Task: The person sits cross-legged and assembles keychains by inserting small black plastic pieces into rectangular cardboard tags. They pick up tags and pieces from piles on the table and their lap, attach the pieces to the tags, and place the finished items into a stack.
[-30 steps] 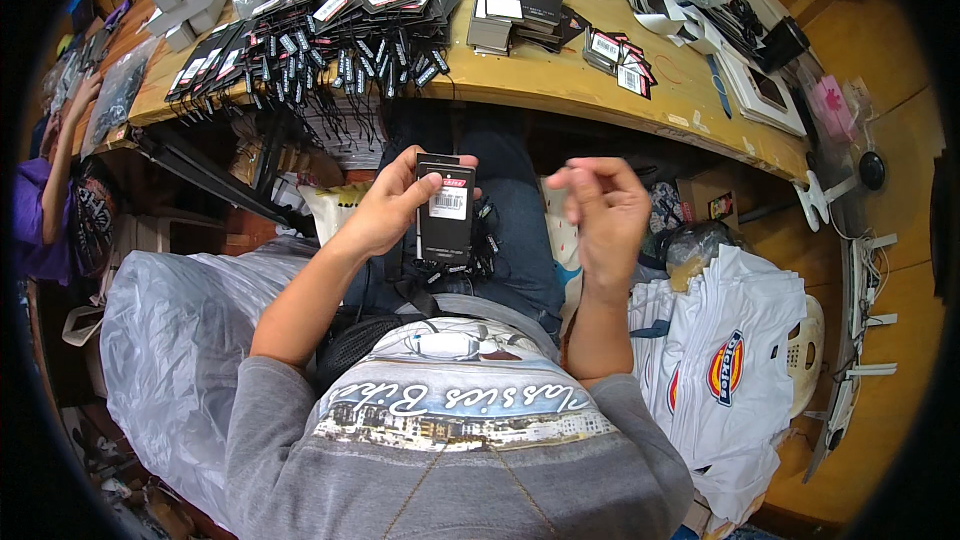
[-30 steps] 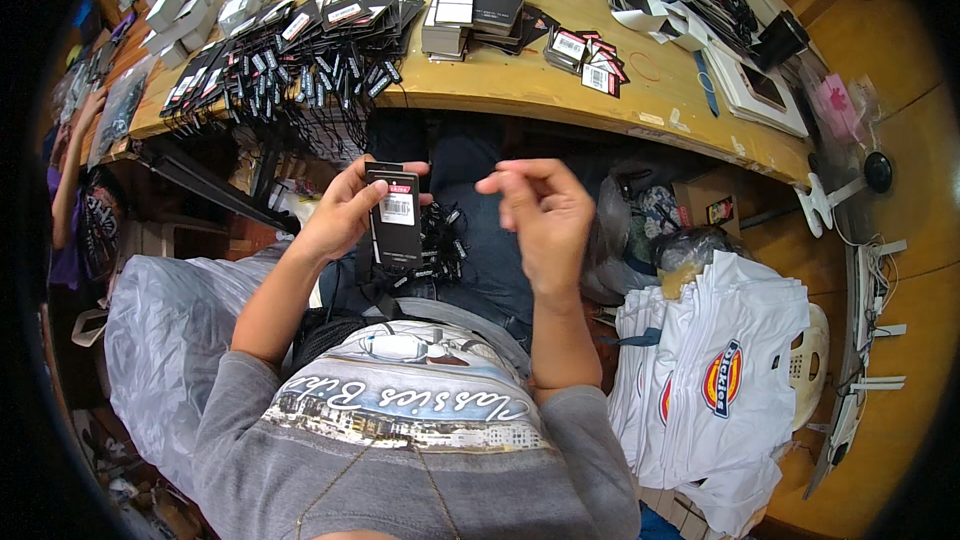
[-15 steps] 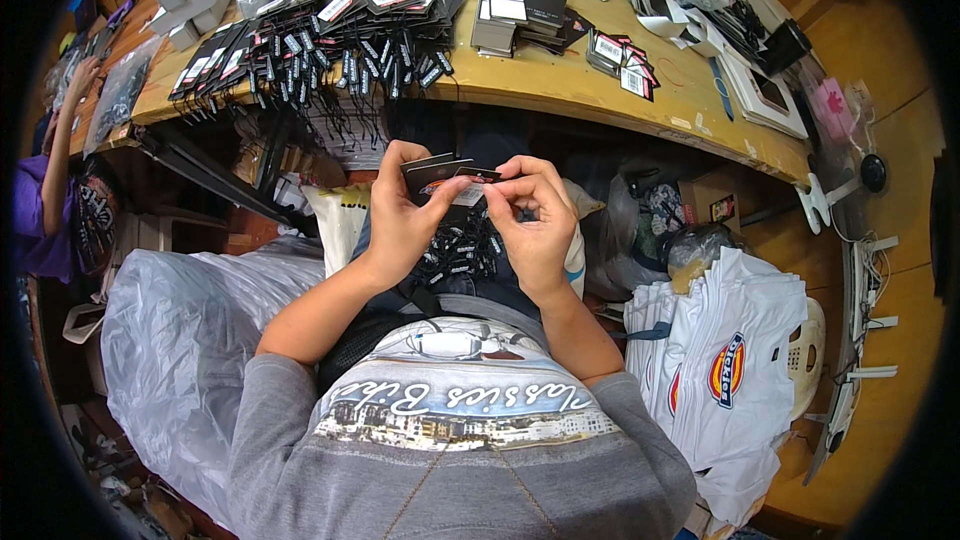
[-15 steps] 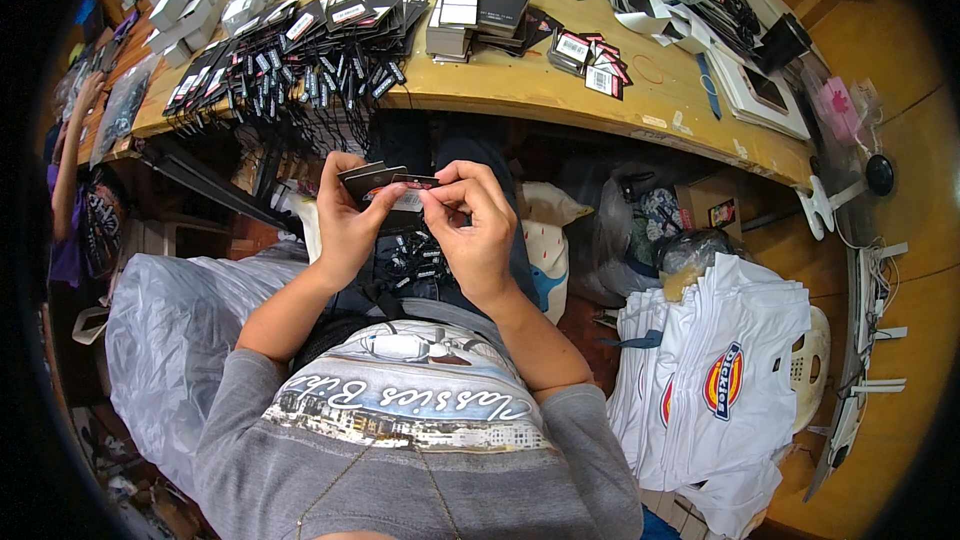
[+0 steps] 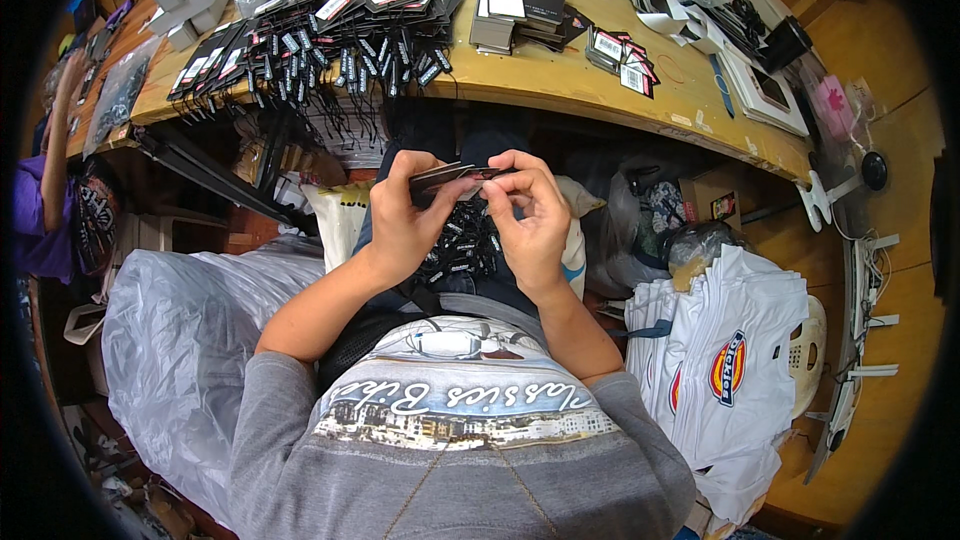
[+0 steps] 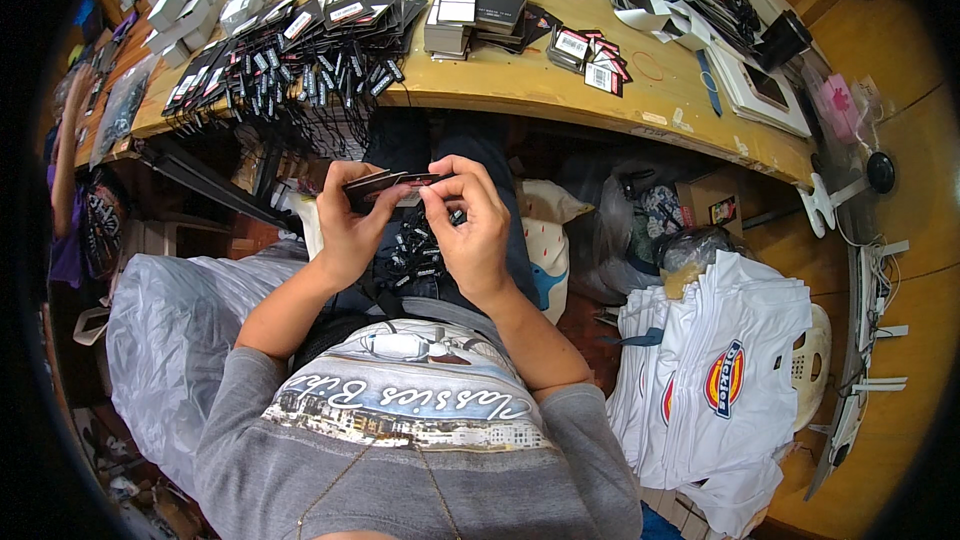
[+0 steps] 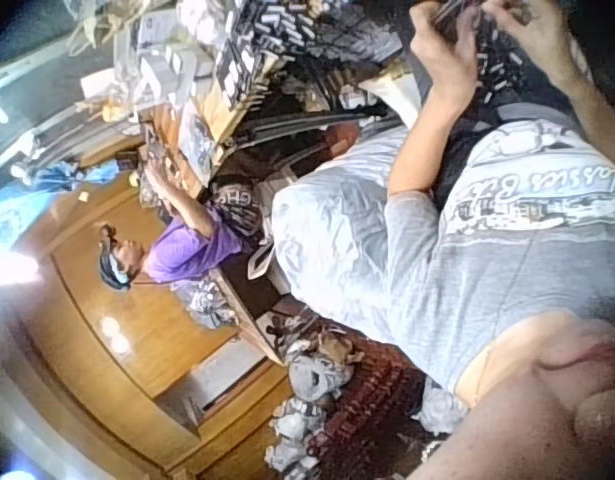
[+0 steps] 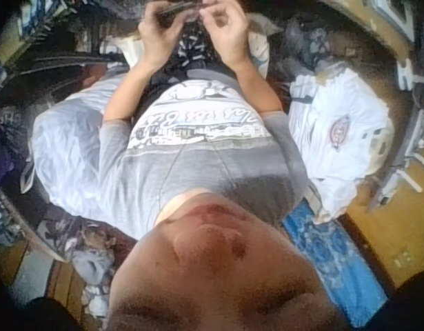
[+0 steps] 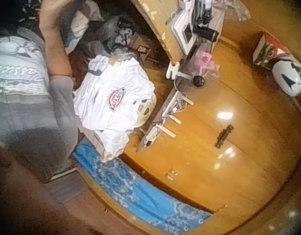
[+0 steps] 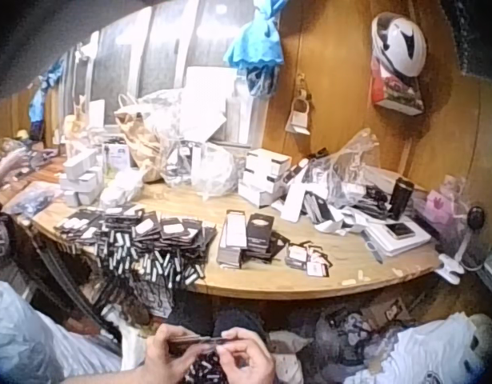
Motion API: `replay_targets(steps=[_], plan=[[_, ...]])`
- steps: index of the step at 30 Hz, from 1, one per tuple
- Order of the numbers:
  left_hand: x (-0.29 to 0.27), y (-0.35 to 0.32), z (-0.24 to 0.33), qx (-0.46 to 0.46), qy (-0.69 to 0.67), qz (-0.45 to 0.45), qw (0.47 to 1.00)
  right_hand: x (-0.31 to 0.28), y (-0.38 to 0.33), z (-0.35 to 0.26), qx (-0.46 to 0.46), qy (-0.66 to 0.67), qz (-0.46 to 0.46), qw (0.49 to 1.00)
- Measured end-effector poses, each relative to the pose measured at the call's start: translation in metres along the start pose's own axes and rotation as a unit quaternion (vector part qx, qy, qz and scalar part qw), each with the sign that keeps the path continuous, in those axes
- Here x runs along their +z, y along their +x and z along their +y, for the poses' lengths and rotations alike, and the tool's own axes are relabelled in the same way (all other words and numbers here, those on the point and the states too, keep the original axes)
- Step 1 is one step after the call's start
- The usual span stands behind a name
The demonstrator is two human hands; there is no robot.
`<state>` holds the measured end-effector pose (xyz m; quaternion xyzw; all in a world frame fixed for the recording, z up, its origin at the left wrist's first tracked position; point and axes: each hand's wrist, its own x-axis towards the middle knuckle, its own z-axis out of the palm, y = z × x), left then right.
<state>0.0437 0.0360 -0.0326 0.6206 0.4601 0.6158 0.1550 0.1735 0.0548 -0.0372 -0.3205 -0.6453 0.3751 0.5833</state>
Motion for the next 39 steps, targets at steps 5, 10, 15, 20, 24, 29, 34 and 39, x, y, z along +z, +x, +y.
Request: replay_targets(steps=[5, 10, 15, 20, 24, 29, 34, 39], plan=[[0.002, -0.001, 0.0, -0.014, 0.008, -0.001, 1.0, 0.002, 0.0, 0.0, -0.032, -0.039, 0.019, 0.999], [-0.001, -0.003, -0.001, 0.017, -0.003, -0.086, 0.996, 0.001, 0.001, 0.002, -0.03, -0.044, 0.028, 0.998], [-0.009, 0.003, 0.004, -0.102, -0.104, -0.213, 0.966, -0.008, 0.006, 0.01, -0.032, -0.032, 0.058, 0.997], [-0.011, 0.004, 0.002, -0.154, -0.104, -0.12, 0.975, -0.011, 0.004, -0.012, -0.126, -0.143, 0.059, 0.98], [-0.008, 0.003, 0.012, -0.097, -0.063, -0.114, 0.987, -0.009, 0.004, -0.016, -0.158, -0.202, 0.064, 0.964], [-0.01, 0.003, 0.017, -0.046, -0.028, -0.132, 0.99, -0.01, 0.005, -0.019, -0.182, -0.222, 0.061, 0.956], [-0.012, 0.007, 0.02, 0.024, 0.004, -0.152, 0.988, -0.01, 0.007, -0.019, -0.192, -0.224, 0.051, 0.954], [-0.013, 0.005, 0.017, 0.033, 0.026, -0.171, 0.984, -0.01, 0.01, -0.007, -0.229, -0.229, 0.042, 0.945]])
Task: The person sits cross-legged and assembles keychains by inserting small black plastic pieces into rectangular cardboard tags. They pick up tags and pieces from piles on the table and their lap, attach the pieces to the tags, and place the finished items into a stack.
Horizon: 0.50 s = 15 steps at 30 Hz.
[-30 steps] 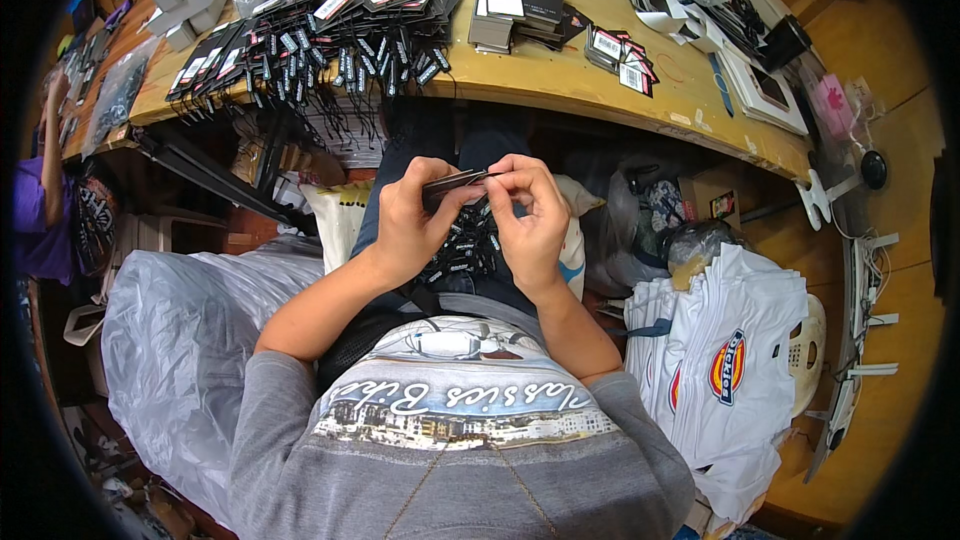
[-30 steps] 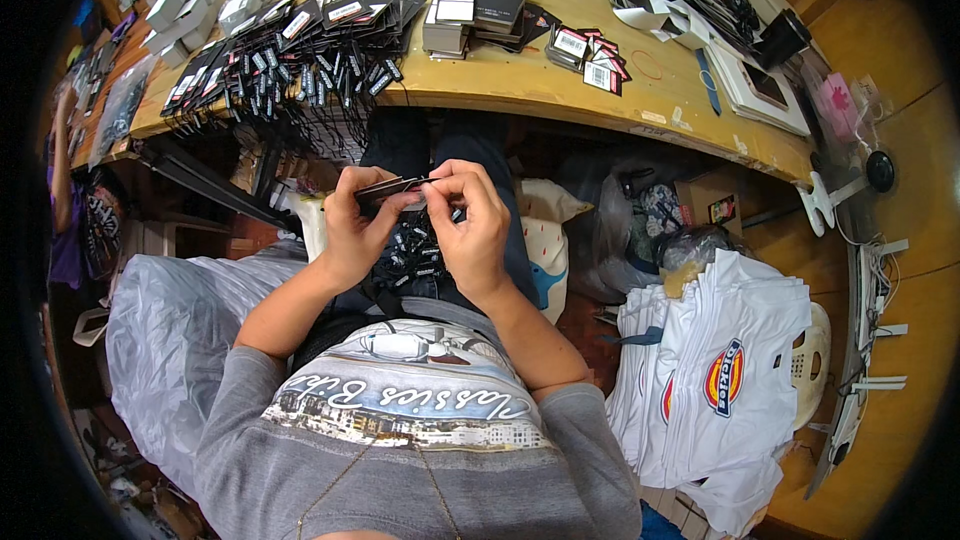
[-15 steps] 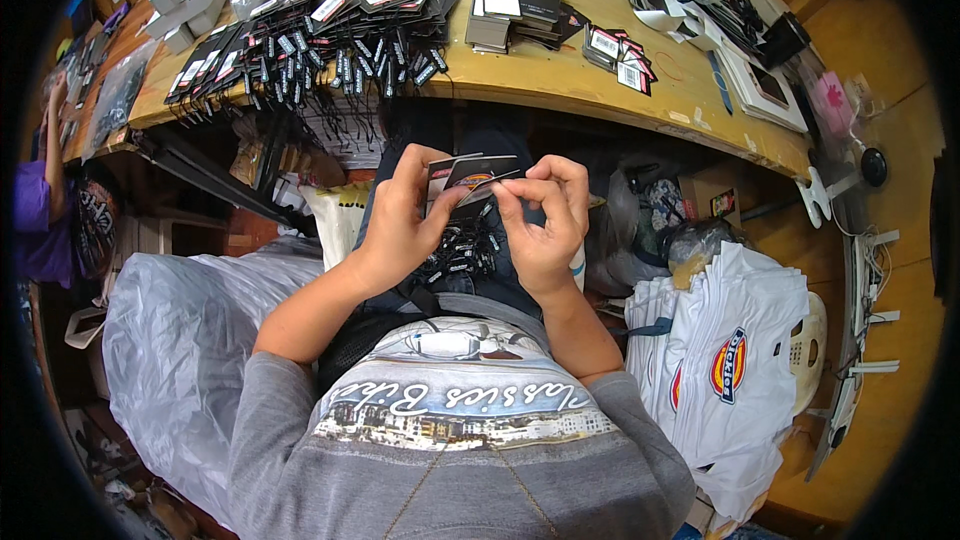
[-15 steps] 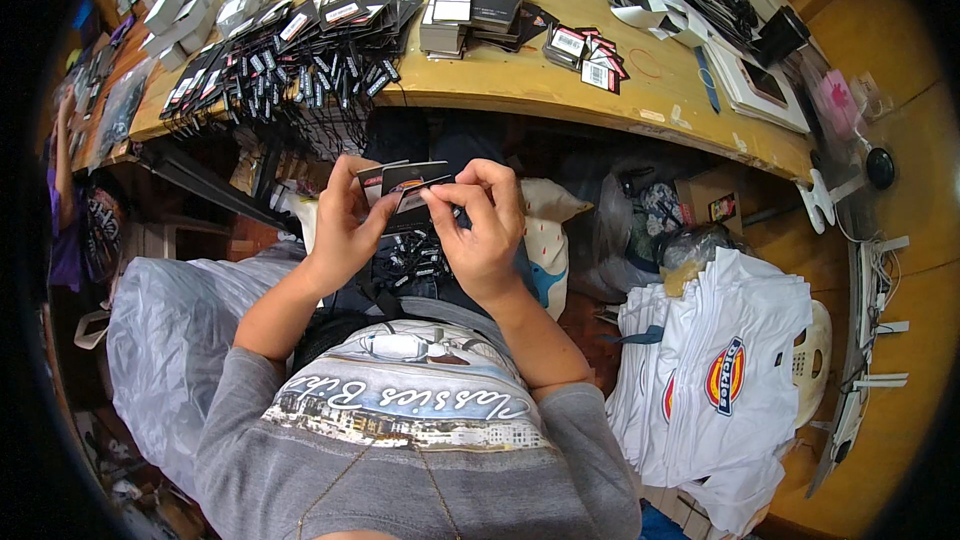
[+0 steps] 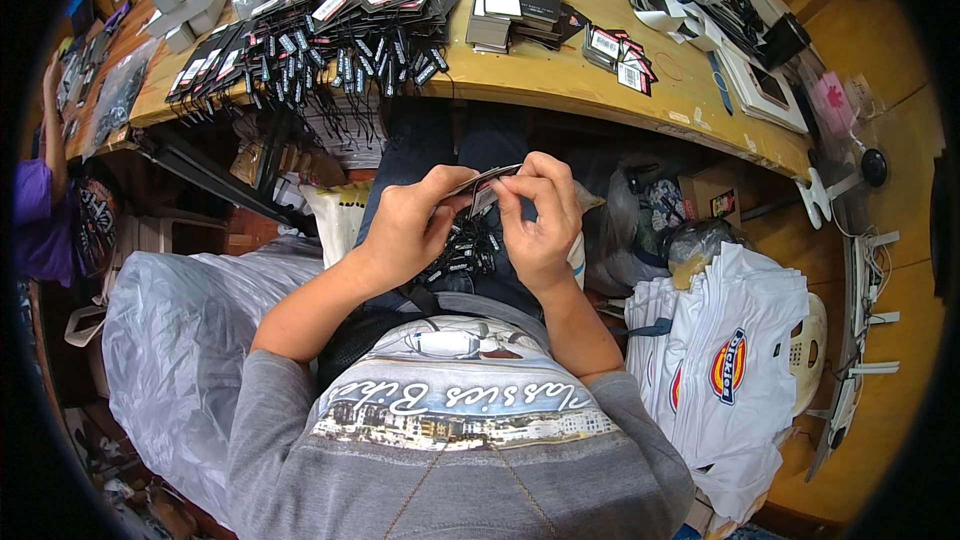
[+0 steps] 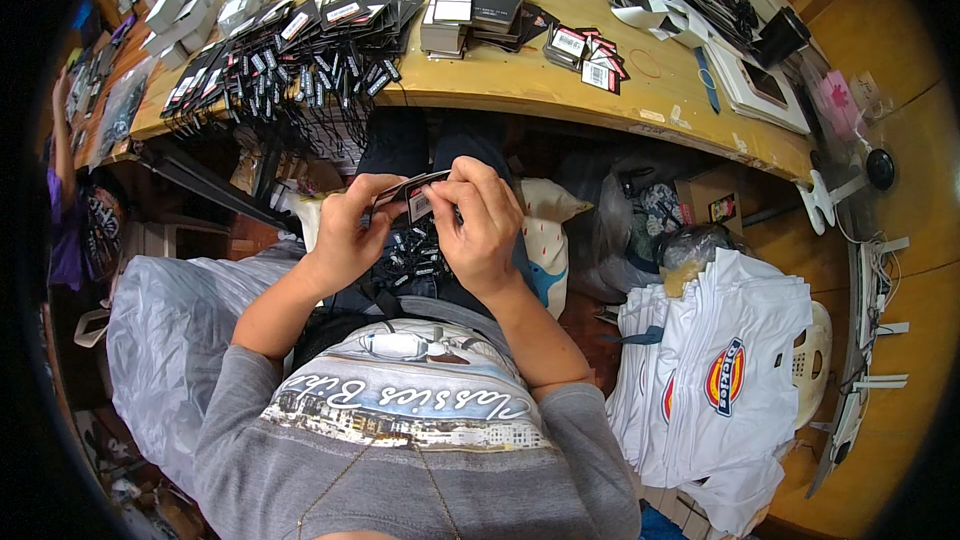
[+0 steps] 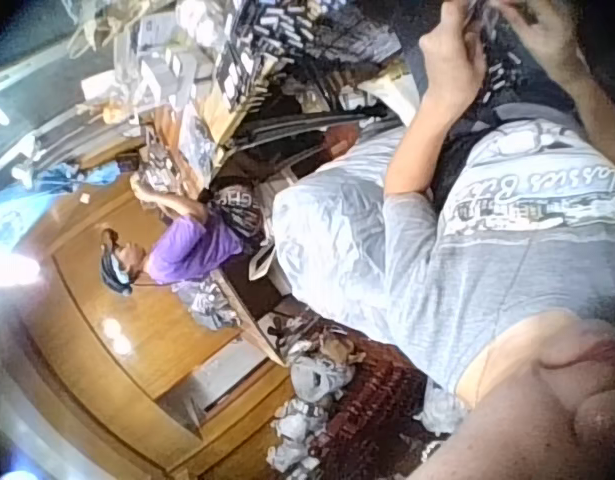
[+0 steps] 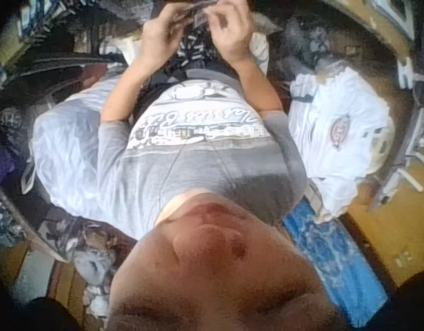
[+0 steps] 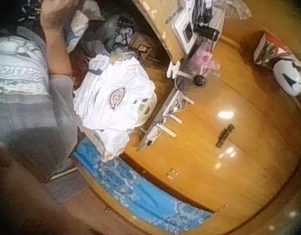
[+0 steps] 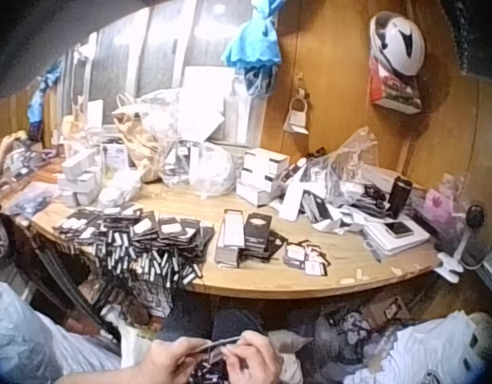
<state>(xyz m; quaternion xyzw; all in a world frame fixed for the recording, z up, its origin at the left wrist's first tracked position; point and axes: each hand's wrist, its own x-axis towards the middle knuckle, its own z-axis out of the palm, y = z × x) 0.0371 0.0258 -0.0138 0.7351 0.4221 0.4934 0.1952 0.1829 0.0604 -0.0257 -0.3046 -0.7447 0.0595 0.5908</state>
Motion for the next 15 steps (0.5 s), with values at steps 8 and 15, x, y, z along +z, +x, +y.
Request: replay_targets(steps=[8, 15], plan=[[-0.003, 0.011, -0.001, -0.033, -0.101, 0.073, 0.992, -0.002, -0.003, 0.0, -0.04, -0.033, 0.037, 0.998], [-0.001, 0.01, 0.011, -0.014, -0.096, 0.086, 0.992, -0.005, 0.001, -0.008, -0.108, -0.05, 0.044, 0.992]])
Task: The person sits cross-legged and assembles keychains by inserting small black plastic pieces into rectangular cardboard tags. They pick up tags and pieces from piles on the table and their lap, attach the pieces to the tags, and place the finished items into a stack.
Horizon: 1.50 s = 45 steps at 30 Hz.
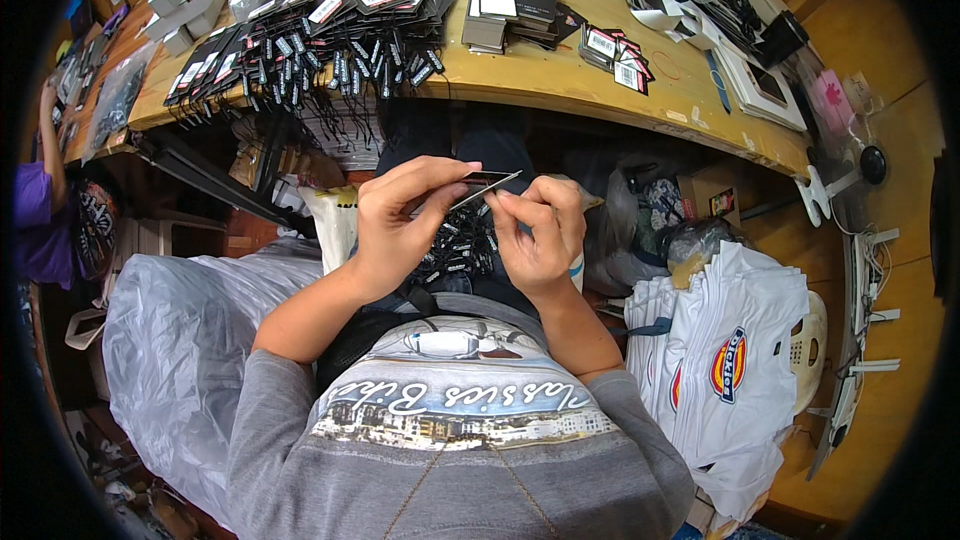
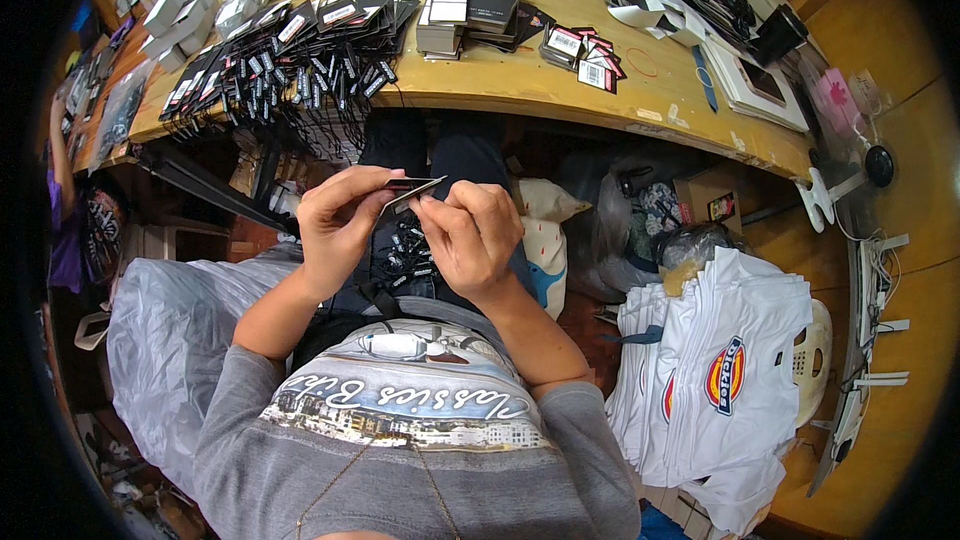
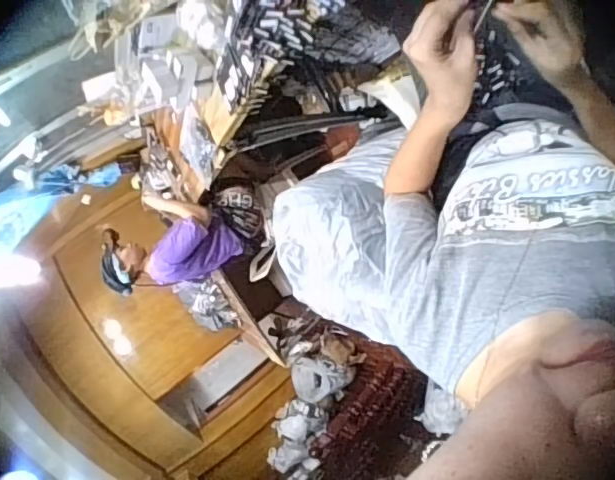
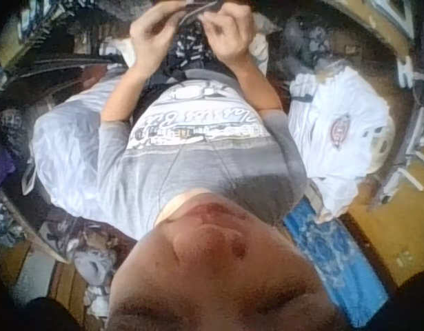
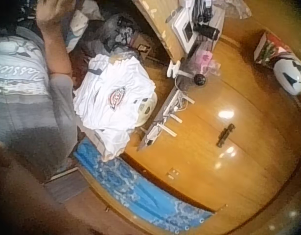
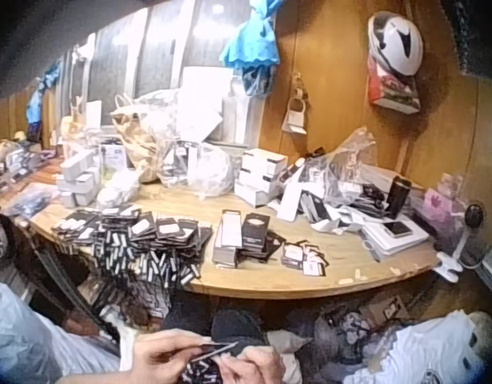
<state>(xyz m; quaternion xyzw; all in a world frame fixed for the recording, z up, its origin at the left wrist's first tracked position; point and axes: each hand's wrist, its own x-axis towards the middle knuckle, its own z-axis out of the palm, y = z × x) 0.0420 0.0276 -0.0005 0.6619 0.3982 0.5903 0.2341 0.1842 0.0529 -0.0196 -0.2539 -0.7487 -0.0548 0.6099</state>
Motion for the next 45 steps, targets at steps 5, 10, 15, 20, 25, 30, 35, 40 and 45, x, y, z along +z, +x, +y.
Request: replay_targets(steps=[5, 10, 15, 20, 25, 30, 35, 40, 45], plan=[[0.0, 0.0, 0.001, 0.057, 0.012, -0.007, 0.998, 0.0, 0.0, -0.001, 0.001, -0.003, 0.005, 1.0], [-0.004, 0.0, 0.006, 0.099, 0.054, -0.043, 0.993, 0.0, 0.001, -0.005, 0.04, 0.031, -0.006, 0.999], [-0.012, 0.001, 0.0, 0.16, 0.119, -0.088, 0.976, 0.002, 0.0, -0.006, 0.103, 0.104, -0.017, 0.989], [-0.025, 0.011, -0.007, 0.06, -0.059, -0.169, 0.982, 0.006, -0.005, 0.0, 0.144, 0.145, -0.041, 0.978], [-0.015, 0.005, -0.014, -0.218, -0.301, -0.111, 0.922, 0.009, -0.005, -0.004, 0.149, 0.149, -0.069, 0.975], [-0.008, 0.001, -0.029, -0.231, -0.369, -0.12, 0.892, 0.008, -0.003, -0.001, 0.152, 0.172, -0.098, 0.968], [-0.013, 0.005, -0.026, -0.168, -0.296, -0.056, 0.939, 0.003, -0.007, 0.0, 0.332, 0.289, -0.206, 0.874], [-0.035, 0.013, -0.023, -0.145, -0.316, 0.029, 0.937, -0.008, -0.013, 0.009, 0.406, 0.38, -0.255, 0.791], [-0.036, 0.01, -0.02, -0.166, -0.289, 0.062, 0.941, -0.018, -0.006, 0.018, 0.441, 0.448, -0.244, 0.739]])
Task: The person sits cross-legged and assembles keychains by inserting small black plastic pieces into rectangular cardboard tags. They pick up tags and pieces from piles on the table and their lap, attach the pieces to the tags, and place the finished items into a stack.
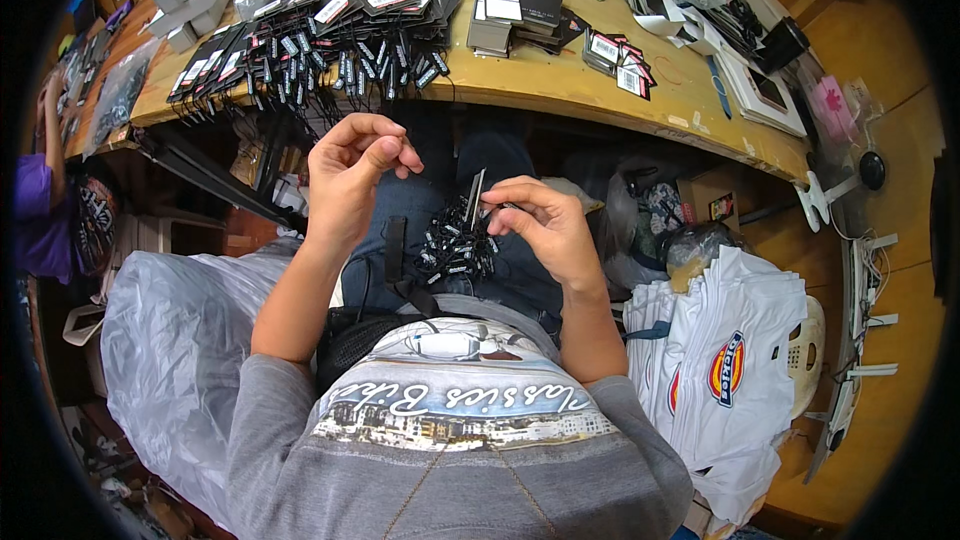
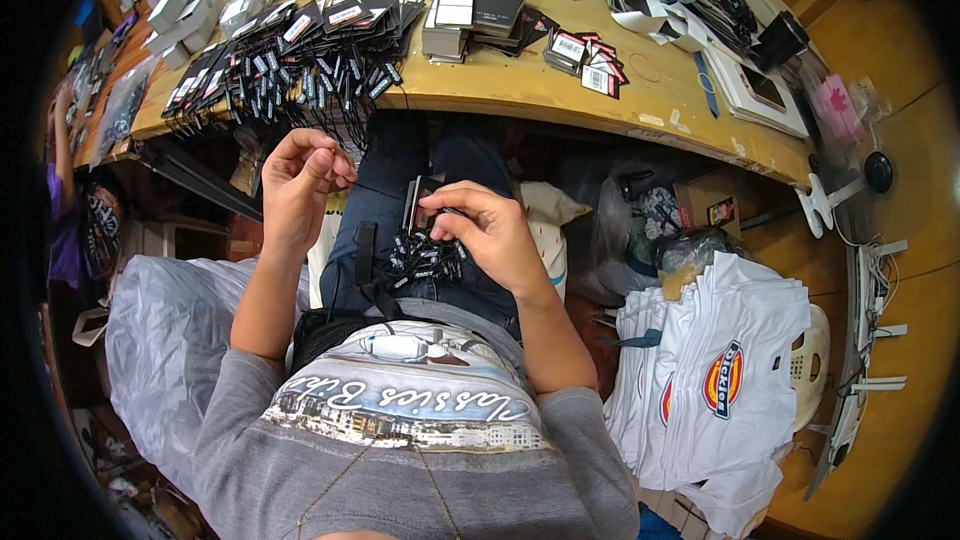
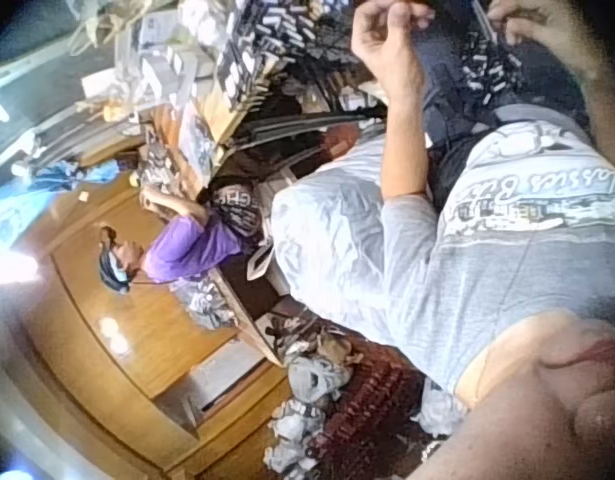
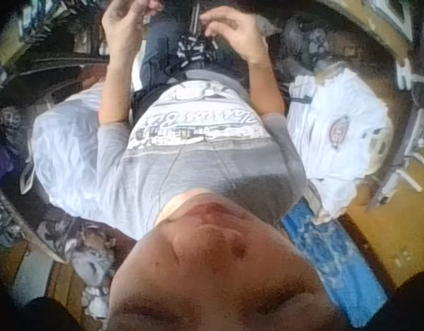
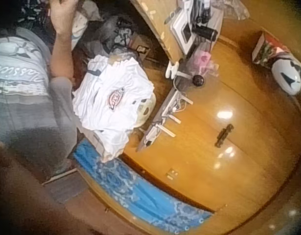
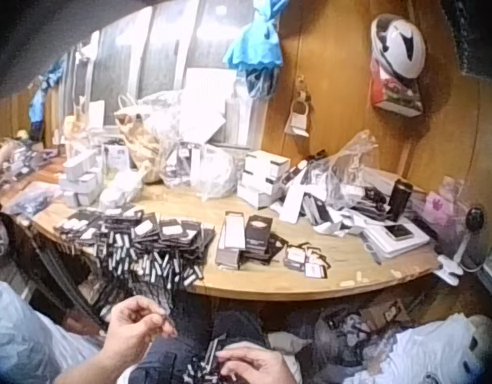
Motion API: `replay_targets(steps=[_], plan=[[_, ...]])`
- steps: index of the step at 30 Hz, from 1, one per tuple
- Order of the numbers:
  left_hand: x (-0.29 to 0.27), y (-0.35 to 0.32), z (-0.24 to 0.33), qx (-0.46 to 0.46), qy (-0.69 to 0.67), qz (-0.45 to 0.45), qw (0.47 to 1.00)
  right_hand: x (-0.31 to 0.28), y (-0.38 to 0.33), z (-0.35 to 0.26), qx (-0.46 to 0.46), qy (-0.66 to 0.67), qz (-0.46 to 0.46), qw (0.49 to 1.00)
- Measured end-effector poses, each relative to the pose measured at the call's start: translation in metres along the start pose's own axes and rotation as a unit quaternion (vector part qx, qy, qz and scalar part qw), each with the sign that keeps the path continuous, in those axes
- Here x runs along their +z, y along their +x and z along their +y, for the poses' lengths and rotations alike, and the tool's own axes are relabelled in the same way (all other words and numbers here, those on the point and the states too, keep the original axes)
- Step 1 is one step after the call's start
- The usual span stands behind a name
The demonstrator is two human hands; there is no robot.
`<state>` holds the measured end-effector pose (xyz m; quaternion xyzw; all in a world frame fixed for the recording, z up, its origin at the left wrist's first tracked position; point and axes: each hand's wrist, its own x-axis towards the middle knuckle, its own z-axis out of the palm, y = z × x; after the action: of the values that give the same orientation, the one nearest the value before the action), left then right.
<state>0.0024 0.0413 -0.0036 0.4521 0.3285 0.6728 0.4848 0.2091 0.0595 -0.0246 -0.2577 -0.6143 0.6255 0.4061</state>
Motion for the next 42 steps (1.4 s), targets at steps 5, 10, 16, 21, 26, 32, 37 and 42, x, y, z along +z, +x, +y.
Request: replay_targets(steps=[5, 10, 16, 21, 26, 32, 37, 42], plan=[[0.006, 0.0, -0.003, -0.02, -0.005, -0.014, 1.0, -0.003, -0.003, -0.003, 0.0, 0.093, 0.059, 0.994], [0.024, -0.007, -0.008, -0.031, 0.09, -0.065, 0.993, -0.003, -0.006, -0.004, -0.035, 0.068, 0.105, 0.991], [0.036, -0.012, -0.009, -0.057, 0.138, -0.105, 0.983, 0.008, -0.005, -0.011, -0.111, 0.018, 0.125, 0.986], [0.038, -0.013, -0.008, -0.041, 0.151, -0.1, 0.983, 0.011, -0.006, -0.015, -0.12, -0.036, 0.139, 0.982], [0.039, -0.013, -0.006, -0.017, 0.192, -0.1, 0.976, 0.013, -0.007, -0.017, -0.123, -0.062, 0.142, 0.98], [0.038, -0.01, -0.005, -0.014, 0.219, -0.118, 0.969, 0.011, -0.006, -0.016, -0.111, -0.084, 0.124, 0.982], [0.038, -0.005, -0.003, -0.013, 0.24, -0.157, 0.958, 0.012, -0.003, -0.015, -0.125, -0.089, 0.118, 0.981], [0.035, 0.004, -0.008, -0.017, 0.227, -0.168, 0.959, 0.011, -0.003, -0.011, -0.137, -0.103, 0.107, 0.979]])
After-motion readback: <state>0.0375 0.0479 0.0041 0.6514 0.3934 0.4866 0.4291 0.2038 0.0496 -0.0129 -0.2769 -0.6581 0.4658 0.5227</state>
